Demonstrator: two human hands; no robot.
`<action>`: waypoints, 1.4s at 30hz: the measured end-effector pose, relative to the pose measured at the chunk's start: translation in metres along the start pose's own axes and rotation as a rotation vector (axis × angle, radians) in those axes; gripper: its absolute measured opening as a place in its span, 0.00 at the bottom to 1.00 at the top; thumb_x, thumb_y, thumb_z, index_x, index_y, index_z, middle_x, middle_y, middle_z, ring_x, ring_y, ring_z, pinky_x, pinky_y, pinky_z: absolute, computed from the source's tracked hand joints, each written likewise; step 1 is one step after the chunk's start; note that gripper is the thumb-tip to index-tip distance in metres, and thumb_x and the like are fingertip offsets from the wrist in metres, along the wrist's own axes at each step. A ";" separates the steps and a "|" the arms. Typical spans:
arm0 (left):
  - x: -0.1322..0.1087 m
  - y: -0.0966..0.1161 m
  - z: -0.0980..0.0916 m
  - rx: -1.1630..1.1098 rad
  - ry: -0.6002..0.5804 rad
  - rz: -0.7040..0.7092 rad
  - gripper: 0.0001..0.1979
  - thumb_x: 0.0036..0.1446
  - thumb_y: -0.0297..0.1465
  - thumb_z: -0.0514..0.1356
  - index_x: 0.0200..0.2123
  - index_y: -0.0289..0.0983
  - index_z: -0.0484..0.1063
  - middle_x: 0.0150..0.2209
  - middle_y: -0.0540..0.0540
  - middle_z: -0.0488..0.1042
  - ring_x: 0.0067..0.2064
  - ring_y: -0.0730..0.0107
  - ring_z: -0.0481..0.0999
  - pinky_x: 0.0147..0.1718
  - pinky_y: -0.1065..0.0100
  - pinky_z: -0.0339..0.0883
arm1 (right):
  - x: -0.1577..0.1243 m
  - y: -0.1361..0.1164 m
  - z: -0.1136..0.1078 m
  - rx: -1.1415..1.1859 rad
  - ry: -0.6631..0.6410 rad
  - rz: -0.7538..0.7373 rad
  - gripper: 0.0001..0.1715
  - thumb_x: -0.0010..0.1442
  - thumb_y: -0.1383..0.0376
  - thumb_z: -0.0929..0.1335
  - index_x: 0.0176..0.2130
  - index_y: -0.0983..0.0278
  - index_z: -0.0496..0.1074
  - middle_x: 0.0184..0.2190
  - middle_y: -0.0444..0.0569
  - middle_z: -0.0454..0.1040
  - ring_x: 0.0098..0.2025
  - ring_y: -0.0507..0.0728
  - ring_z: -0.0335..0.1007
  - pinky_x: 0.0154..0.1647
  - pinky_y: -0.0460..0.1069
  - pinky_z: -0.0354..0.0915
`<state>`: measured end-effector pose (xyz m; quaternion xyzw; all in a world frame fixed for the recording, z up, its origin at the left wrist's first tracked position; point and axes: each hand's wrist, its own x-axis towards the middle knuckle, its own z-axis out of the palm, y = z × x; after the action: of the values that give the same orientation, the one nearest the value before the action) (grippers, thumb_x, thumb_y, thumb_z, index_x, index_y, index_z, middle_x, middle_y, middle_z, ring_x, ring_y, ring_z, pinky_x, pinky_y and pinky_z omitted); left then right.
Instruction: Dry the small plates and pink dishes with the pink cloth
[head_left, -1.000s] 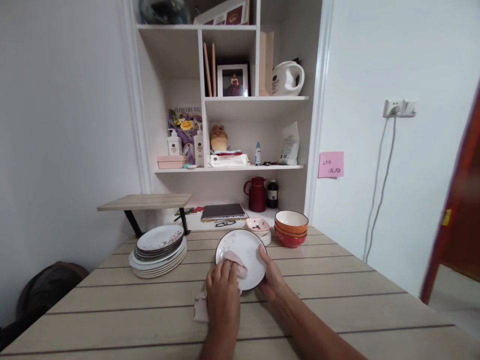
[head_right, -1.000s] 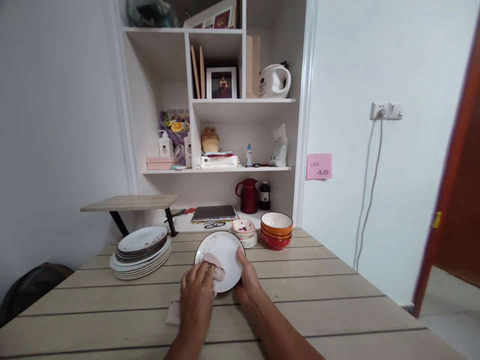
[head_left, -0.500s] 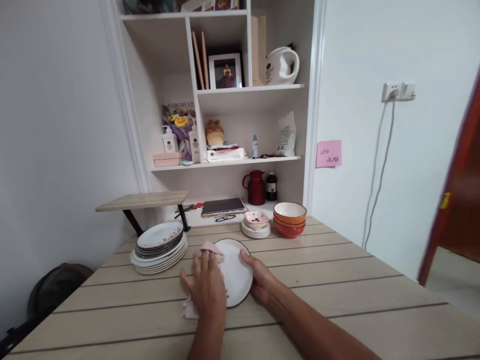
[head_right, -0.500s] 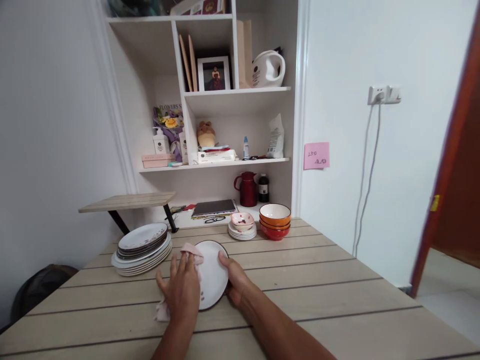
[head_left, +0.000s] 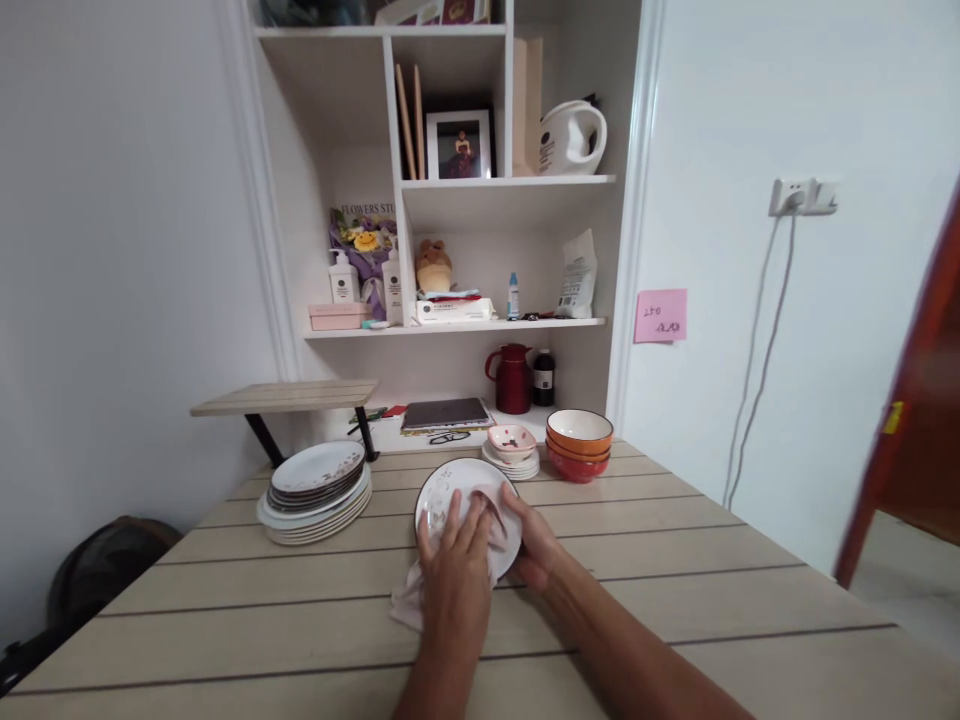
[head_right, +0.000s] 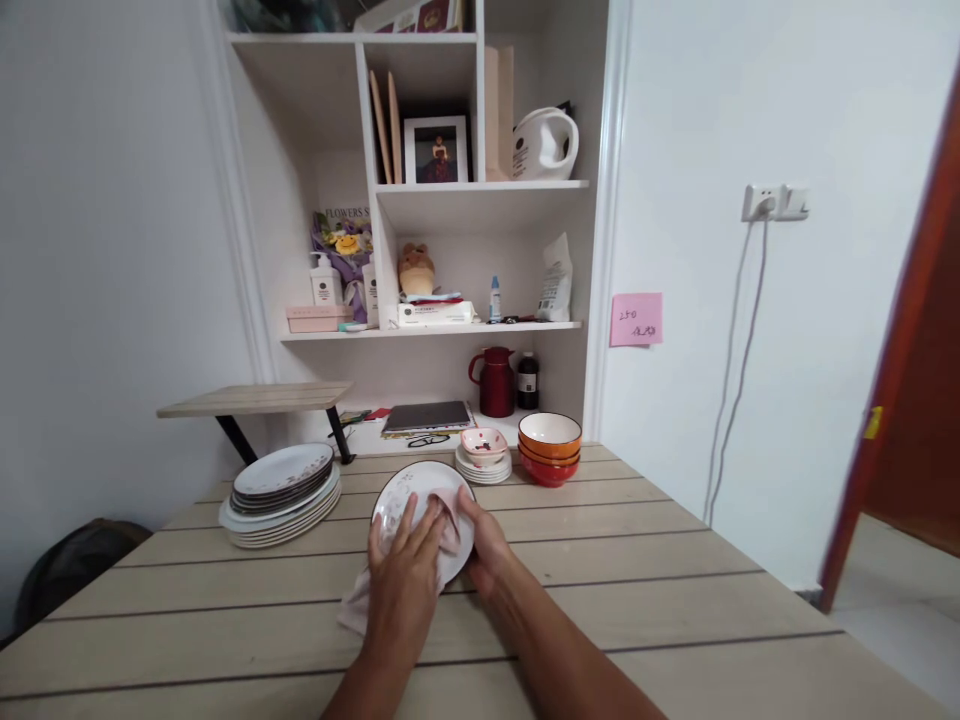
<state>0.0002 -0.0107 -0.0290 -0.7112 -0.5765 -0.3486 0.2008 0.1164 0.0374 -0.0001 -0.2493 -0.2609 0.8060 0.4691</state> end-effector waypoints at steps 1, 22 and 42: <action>0.001 -0.002 -0.001 0.022 -0.012 -0.025 0.23 0.62 0.25 0.49 0.57 0.49 0.69 0.61 0.50 0.68 0.66 0.62 0.59 0.65 0.41 0.39 | -0.001 0.004 0.001 -0.036 -0.017 0.047 0.30 0.61 0.49 0.65 0.48 0.72 0.73 0.39 0.59 0.81 0.44 0.63 0.78 0.56 0.58 0.64; -0.001 0.006 -0.007 -0.036 -0.079 -0.026 0.23 0.63 0.26 0.49 0.59 0.48 0.65 0.63 0.49 0.66 0.68 0.63 0.55 0.65 0.42 0.40 | -0.002 -0.008 -0.003 -0.021 -0.001 -0.097 0.34 0.59 0.48 0.67 0.53 0.72 0.71 0.44 0.59 0.80 0.47 0.63 0.76 0.57 0.56 0.64; 0.001 -0.009 -0.005 0.114 -0.061 -0.193 0.22 0.66 0.29 0.45 0.60 0.35 0.65 0.63 0.39 0.64 0.68 0.59 0.55 0.64 0.46 0.47 | 0.004 0.006 -0.006 -0.083 -0.058 0.048 0.41 0.59 0.40 0.63 0.56 0.68 0.69 0.48 0.58 0.78 0.51 0.62 0.75 0.57 0.58 0.63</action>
<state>-0.0097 -0.0116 -0.0258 -0.6502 -0.6670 -0.3111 0.1886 0.1146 0.0398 -0.0091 -0.2513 -0.3017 0.8123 0.4312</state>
